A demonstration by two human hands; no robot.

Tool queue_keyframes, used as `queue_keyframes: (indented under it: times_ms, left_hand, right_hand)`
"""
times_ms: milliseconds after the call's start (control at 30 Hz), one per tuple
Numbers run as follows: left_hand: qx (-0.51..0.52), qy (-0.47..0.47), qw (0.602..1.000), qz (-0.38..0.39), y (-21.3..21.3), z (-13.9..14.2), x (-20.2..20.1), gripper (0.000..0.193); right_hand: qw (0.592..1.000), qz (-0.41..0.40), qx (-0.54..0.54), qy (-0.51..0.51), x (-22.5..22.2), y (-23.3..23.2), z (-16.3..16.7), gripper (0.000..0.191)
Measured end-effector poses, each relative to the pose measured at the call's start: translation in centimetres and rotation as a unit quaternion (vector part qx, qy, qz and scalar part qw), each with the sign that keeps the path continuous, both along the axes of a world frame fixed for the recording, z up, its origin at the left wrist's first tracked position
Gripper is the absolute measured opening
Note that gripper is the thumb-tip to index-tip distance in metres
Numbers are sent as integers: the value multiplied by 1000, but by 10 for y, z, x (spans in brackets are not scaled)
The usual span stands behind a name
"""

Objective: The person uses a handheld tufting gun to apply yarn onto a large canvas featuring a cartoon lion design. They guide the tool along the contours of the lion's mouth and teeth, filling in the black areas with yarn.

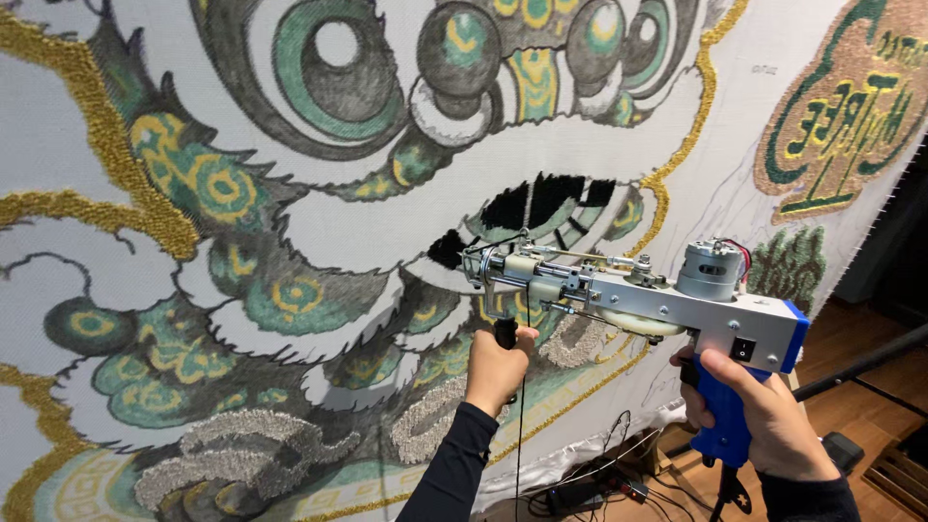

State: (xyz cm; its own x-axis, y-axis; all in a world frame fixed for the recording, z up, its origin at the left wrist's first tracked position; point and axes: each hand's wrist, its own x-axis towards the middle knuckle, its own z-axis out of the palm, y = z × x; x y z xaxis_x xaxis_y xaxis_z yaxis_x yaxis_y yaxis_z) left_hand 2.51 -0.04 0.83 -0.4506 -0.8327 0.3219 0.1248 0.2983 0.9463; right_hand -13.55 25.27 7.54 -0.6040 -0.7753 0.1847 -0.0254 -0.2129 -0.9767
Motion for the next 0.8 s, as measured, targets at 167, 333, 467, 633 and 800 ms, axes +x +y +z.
queue_keyframes:
  times_ms: [167,333,467,633,800]
  left_hand:
    - [-9,-5,1000,11,-17,-4,0,32]
    - [2,23,1000,-2,-25,-10,6,37]
    - [-6,25,1000,6,-29,-9,11,36]
    - [-15,1,1000,15,-30,-5,18,40]
    - [-14,-12,1000,2,-32,-1,24,42]
  right_hand:
    - [999,-30,27,-24,22,-11,2,35]
    - [997,-46,45,-51,34,-18,3,34]
    - [998,-24,38,-49,39,-23,2,37]
    - [996,-29,50,-69,42,-26,4,36]
    - [996,-26,44,-68,45,-30,5,37]
